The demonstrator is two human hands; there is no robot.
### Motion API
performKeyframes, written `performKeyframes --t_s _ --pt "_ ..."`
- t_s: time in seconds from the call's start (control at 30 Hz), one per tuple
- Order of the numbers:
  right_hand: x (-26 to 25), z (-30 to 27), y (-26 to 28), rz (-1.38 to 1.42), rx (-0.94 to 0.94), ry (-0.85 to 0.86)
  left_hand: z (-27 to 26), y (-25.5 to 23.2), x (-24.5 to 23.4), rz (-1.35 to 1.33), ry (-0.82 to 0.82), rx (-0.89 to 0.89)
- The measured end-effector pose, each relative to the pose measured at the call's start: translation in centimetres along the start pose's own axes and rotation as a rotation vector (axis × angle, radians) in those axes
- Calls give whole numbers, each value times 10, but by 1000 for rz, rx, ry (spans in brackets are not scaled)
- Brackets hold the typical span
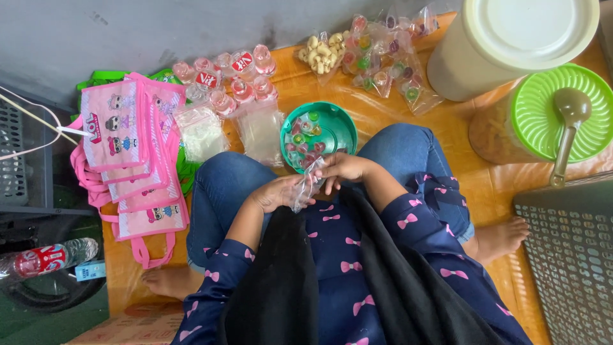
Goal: Packing small jelly cups and snacks into plastic bags for distribution.
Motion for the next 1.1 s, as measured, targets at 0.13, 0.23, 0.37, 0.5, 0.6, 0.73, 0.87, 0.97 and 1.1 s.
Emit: performKeyframes --t_s 0.13,0.23,0.37,0.5,0.6,0.73,0.87,0.97,1.1 --pt "28 7 -6 -118 64 186 17 8 -12 6 -10 -95" --pt "19 20 -43 -232 76 246 10 -5 6 168 -139 -203" --pt "15 16 4 -273 -55 94 21 -17 -20 111 -393 55" --pt "-67 18 2 -223 -250 -595 18 -44 -76 -212 -564 592" --pt "-105 30 -25 -426 -224 -737 -11 -62 -72 -272 -651 712" --pt "-79 88 -80 -830 -82 -481 11 -49 -92 -159 -708 690" --pt "-23 103 -79 -1235 -82 -91 24 -37 -105 -120 -715 610" --pt "-9 101 -66 -1522 -98 24 18 -42 -93 -110 -695 547" --pt "-42 129 -135 -1804 -191 -88 19 -45 -84 -60 -653 633"
Point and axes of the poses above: each hand's wrist, its own z-axis towards the middle knuckle, its own x-axis out of the palm, y = z × x, the point moved 5 cm from there along z, towards the middle knuckle, and after that the axes turned 11 degrees about -x, right-handed, at the moved point
